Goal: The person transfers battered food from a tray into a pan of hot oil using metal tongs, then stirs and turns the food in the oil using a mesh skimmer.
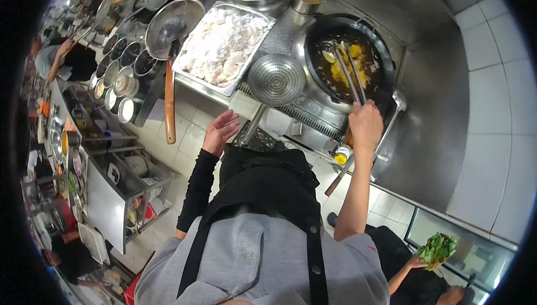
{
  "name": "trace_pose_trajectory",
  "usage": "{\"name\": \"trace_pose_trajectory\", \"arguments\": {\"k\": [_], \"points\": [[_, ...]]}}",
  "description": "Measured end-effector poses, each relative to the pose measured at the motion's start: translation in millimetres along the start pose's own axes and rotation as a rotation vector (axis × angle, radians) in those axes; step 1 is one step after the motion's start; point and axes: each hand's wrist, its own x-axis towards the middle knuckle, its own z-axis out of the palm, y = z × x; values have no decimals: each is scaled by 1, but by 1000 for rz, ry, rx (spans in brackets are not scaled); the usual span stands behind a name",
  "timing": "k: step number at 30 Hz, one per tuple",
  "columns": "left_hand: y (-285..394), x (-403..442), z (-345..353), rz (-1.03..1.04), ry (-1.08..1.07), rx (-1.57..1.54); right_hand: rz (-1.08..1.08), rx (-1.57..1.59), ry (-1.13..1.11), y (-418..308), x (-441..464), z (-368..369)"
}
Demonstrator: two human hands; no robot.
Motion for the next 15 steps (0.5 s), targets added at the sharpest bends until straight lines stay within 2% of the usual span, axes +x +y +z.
{"name": "trace_pose_trajectory", "arguments": {"k": [4,8,15], "points": [[4,-7,-1,0,43,26,28,125,-46,-35,-20,-45],[13,0,1,67,3,-12,-181,276,-81,-73,-35,-57],[29,19,9,154,1,-11,-371,333,-113,-133,-30,-59]]}}
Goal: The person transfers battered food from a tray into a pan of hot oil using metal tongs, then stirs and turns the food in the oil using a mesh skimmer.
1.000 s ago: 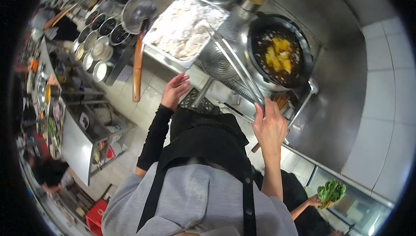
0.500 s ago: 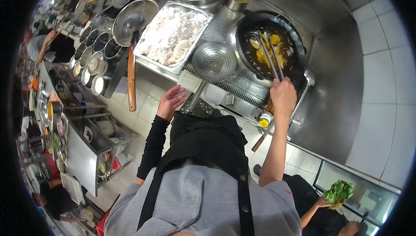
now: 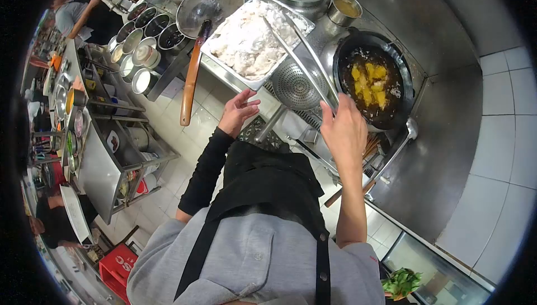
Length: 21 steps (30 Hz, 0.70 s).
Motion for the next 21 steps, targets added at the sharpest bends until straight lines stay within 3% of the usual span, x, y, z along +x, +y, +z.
{"name": "trace_pose_trajectory", "arguments": {"k": [6,10,21], "points": [[-2,-2,-2,6,-19,-27,-86,-52,-69,-43,79,35],[1,0,-5,8,-27,-42,-141,-123,-55,-62,98,20],[0,-5,-6,18,-7,-74,-37,-36,68,-37,25,-26]]}}
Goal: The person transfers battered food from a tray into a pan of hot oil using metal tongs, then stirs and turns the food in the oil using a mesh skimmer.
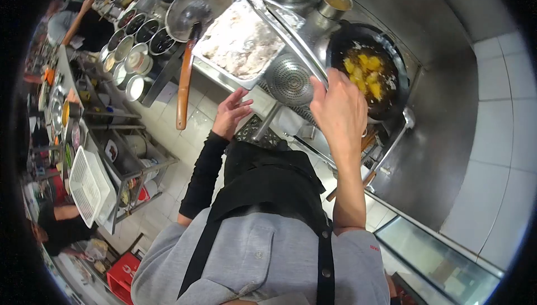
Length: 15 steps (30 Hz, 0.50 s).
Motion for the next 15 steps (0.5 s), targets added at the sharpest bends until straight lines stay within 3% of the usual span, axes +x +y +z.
{"name": "trace_pose_trajectory", "arguments": {"k": [7,12,15], "points": [[-22,-19,-14,-86,43,53,355,-223,-75,75,-39,-15],[-40,-30,-9,-191,4,72,316,-352,-64,175,-11,45],[-38,-36,3,-228,-17,70,337,-332,0,194,-2,59]]}}
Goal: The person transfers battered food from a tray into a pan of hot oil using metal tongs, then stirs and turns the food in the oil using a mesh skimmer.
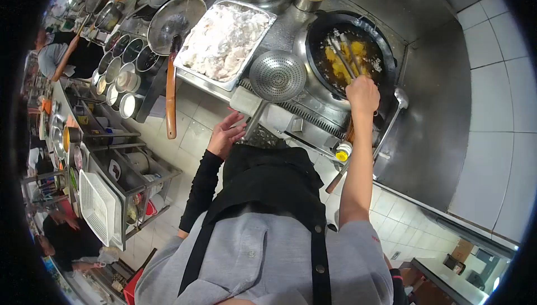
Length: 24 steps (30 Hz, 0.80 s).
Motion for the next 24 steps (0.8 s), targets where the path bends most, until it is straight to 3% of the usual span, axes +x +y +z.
{"name": "trace_pose_trajectory", "arguments": {"k": [2,5,9,15,19,20,24], "points": [[-1,-6,4,11,3,8,47,-5,56,-5,0,-1],[-2,-8,-4,62,6,-24,54,71,-12,-41,-45,-71],[22,-1,2,129,44,-3,-186,194,-72,-65,-85,-89],[42,24,8,241,46,-38,-411,245,-76,-101,-109,-94],[45,25,10,241,53,-51,-450,223,20,-108,-111,-85],[42,24,11,242,47,-46,-401,224,-81,-119,-107,-81],[40,27,13,246,35,-90,-386,233,-40,-129,-105,-47]]}}
